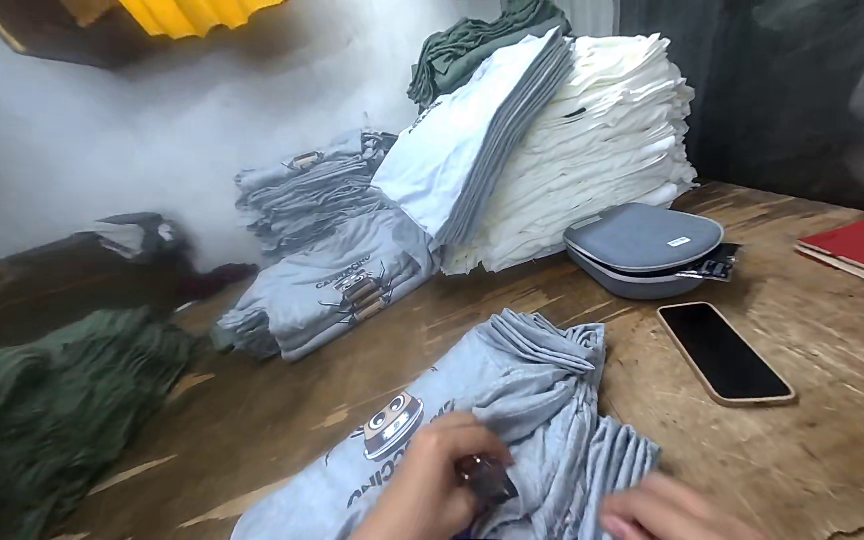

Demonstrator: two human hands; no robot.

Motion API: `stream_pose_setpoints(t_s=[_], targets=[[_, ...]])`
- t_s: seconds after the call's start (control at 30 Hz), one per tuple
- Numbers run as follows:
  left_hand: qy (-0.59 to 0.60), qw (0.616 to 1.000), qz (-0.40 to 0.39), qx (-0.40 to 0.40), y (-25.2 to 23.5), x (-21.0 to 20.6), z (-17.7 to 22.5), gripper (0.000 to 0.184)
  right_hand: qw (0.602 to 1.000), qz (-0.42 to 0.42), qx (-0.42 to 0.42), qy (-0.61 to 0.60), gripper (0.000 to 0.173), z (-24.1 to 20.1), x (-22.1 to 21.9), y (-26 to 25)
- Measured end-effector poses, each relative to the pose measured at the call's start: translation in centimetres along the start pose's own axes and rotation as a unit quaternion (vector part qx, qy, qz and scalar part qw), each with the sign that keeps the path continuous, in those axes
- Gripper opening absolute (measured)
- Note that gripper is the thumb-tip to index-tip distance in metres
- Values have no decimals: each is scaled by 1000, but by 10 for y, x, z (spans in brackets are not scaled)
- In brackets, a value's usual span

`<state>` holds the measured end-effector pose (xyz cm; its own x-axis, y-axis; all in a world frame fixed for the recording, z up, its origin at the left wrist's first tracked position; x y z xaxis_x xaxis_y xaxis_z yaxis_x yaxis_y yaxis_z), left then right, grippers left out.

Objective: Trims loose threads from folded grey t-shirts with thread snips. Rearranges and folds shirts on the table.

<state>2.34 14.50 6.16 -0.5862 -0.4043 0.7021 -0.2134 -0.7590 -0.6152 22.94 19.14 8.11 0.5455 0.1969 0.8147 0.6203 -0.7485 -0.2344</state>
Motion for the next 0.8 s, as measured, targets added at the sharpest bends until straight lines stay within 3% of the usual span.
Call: stream_pose_setpoints(t_s=[0.1,0.2,0.27,0.37,0.5,0.67,0.8], targets=[[0,1000,31,-5,0,14,2,15,994,104,-1,-42,24,-7,-9,-14],[-14,999,35,-14,0,15,6,15,988,146,-15,-39,29,-15,-36,-21],[-36,999,35,-14,0,16,10,16,985,165,-24,-48,19,-15,-44,-19],[-89,995,28,-27,-1,19,18,18,979,176,-10,-102,9,-13,-35,-12],[-164,985,-6,-47,-7,22,35,24,977,172,6,-126,10,-6,-24,-4],[-246,959,-29,-139,-10,17,60,23,969,198,16,-144,8,6,-18,-3],[-253,954,-50,-156,-10,7,65,25,967,202,22,-153,8,6,-19,-2]])
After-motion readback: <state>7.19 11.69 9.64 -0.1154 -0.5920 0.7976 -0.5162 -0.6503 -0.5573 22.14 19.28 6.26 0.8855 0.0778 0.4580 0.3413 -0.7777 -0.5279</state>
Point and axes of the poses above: each hand's wrist, its own y-axis away from the middle knuckle, its own x-axis out of the back of the hand, z = x × y, the point moved 9 cm from there along -y, towards the middle knuckle, and after that the axes turned 9 degrees about -x, right-handed, at the moved point
